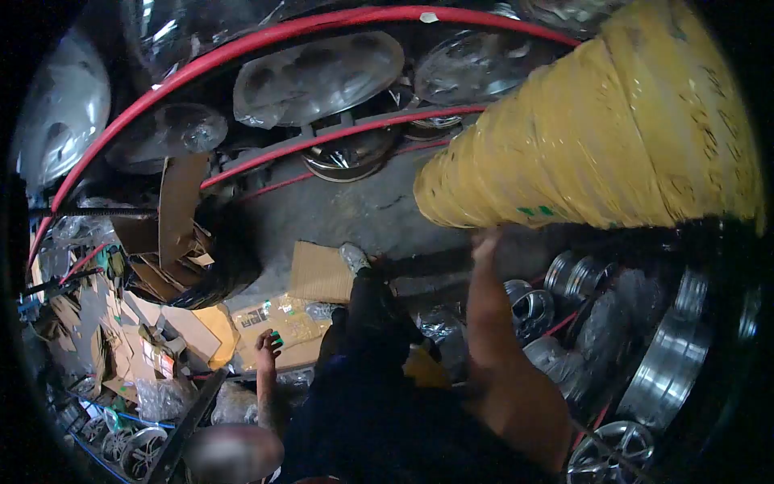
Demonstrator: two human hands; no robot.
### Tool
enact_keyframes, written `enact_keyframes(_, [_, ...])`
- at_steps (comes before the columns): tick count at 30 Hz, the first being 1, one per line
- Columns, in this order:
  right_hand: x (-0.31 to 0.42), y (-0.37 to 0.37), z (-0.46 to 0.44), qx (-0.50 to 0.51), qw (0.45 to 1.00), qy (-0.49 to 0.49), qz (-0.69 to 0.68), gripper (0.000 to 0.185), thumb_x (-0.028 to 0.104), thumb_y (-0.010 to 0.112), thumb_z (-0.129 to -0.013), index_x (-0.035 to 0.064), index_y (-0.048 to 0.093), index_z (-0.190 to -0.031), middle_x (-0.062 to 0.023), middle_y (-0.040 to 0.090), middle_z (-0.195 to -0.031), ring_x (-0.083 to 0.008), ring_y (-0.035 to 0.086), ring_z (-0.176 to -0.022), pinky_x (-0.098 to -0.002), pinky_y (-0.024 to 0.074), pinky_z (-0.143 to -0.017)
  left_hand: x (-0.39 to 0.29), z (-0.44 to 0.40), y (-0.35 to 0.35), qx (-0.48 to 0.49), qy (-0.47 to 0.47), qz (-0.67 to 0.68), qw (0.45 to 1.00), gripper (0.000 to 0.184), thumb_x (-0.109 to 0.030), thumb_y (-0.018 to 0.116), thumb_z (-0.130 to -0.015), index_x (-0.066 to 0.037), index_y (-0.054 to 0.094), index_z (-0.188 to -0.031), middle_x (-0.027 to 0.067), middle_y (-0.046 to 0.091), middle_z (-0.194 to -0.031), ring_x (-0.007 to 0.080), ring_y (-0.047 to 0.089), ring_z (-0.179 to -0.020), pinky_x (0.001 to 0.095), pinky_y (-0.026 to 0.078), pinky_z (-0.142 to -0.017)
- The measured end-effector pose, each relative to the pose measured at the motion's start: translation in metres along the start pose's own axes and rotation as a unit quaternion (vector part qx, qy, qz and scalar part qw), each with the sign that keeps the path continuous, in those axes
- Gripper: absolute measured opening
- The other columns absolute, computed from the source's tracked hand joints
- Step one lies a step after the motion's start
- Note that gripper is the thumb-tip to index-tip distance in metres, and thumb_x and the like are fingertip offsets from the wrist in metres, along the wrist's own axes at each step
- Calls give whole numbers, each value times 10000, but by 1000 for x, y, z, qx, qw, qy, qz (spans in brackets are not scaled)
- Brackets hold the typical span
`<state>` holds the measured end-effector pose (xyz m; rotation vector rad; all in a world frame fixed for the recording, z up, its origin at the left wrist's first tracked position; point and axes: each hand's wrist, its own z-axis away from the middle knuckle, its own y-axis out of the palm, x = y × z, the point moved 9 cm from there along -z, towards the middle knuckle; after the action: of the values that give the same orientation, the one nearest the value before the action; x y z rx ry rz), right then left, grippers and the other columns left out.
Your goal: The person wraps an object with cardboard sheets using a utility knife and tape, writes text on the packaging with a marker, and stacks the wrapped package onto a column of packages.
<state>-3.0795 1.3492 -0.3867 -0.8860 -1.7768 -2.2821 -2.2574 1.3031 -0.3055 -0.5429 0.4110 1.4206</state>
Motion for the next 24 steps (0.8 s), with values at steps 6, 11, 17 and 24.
enact_keyframes(6, [63, 14, -8, -546, 812, -119, 171, 350, 322, 639, -923, 234, 568, -1254, -37, 590, -1203, -154, 548, -1089, -432, 463, -840, 53, 35, 35, -5, -67, 23, 997, 397, -396, 562, -1066, -118, 636, -1340, 79, 731, -1145, 197, 689, -898, 340, 515, -743])
enact_keyframes(11, [15, 64, 14, -512, 745, 75, 421, 404, 356, 635, -961, 120, 579, -1284, -14, 649, -1006, -160, 634, -766, -282, 480, -581, 114, 52, 48, -33, -54, -56, 996, 473, -474, 642, -1022, -33, 712, -1177, 40, 742, -1036, 146, 658, -897, 306, 509, -777])
enact_keyframes(17, [-248, 92, -14, 59, 491, 511, 703, 330, 267, 576, -986, 114, 662, -1265, -83, 709, -957, -160, 659, -752, -330, 491, -561, 89, 65, 16, -140, -26, 15, 990, 240, -293, 643, -1019, -76, 723, -1084, 30, 690, -895, 135, 603, -801, 291, 493, -731])
enact_keyframes(24, [-566, 457, -16, 383, 562, 233, 695, 436, 160, 641, -858, 58, 704, -1278, -201, 709, -1246, -344, 693, -1128, -463, 538, -990, 121, 61, -7, -109, -80, 273, 952, 212, -269, 592, -1031, -103, 701, -1103, 39, 642, -864, 177, 625, -800, 329, 492, -692])
